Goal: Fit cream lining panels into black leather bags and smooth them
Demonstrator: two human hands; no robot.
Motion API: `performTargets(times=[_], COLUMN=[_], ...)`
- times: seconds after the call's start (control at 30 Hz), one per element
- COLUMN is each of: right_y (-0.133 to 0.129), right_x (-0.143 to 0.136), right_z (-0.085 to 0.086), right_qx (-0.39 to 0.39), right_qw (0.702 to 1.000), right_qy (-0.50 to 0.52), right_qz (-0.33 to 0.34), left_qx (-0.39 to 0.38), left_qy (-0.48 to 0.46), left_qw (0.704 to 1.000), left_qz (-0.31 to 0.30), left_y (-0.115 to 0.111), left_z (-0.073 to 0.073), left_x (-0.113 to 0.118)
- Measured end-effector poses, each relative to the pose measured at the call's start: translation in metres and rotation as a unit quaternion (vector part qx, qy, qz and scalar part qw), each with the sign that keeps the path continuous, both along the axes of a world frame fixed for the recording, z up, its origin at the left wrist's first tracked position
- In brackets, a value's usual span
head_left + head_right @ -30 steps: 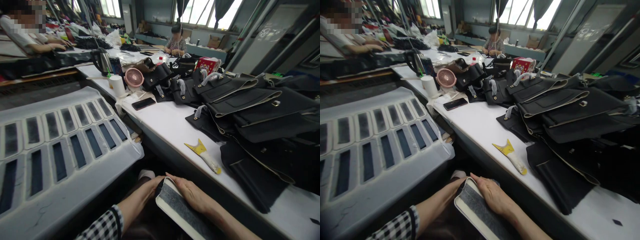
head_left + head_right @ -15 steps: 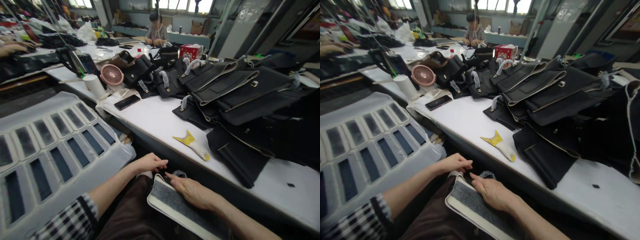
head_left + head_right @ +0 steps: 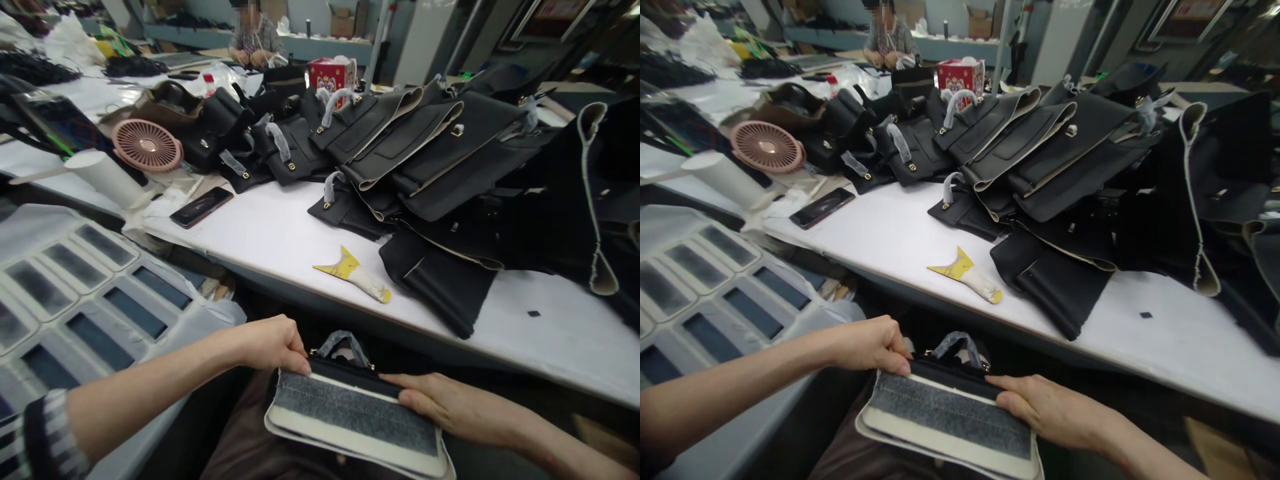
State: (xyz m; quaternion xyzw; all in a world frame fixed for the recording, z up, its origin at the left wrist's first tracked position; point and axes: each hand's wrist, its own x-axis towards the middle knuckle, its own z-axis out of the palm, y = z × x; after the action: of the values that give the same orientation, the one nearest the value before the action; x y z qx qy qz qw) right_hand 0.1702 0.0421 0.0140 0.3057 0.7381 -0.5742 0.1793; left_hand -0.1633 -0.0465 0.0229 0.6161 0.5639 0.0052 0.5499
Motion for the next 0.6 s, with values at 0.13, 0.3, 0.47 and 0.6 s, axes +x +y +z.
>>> performTargets(times=[0.13, 0.3, 0.47, 0.6], right_y=[0.002, -0.003, -0.018, -0.025], right_x=[-0.012, -0.031, -0.061, -0.047], right_z=[-0.001, -0.005, -0.007, -0.013], right_qx=[-0.018, 0.024, 0.086, 0.158], right_qw=[1.0, 1.0, 0.996, 0.974], right_qy=[0.006, 0.014, 0.032, 0.086], right_qz=[0.004, -0.003, 0.018, -0.135], left_qx=[0.014, 0.018, 0.065, 0.253], left_qy=[0.009, 0.086, 0.085, 0.067], left_qw=[1.0, 0.996, 0.994, 0.965], left_qz=[0.008, 0.009, -0.018, 0.012], left_y=[0.0, 0.002, 0.006, -0.012], left_z=[0.0, -0.001, -0.005, 0.002], left_x=[0.002, 0.013, 0.034, 0.055])
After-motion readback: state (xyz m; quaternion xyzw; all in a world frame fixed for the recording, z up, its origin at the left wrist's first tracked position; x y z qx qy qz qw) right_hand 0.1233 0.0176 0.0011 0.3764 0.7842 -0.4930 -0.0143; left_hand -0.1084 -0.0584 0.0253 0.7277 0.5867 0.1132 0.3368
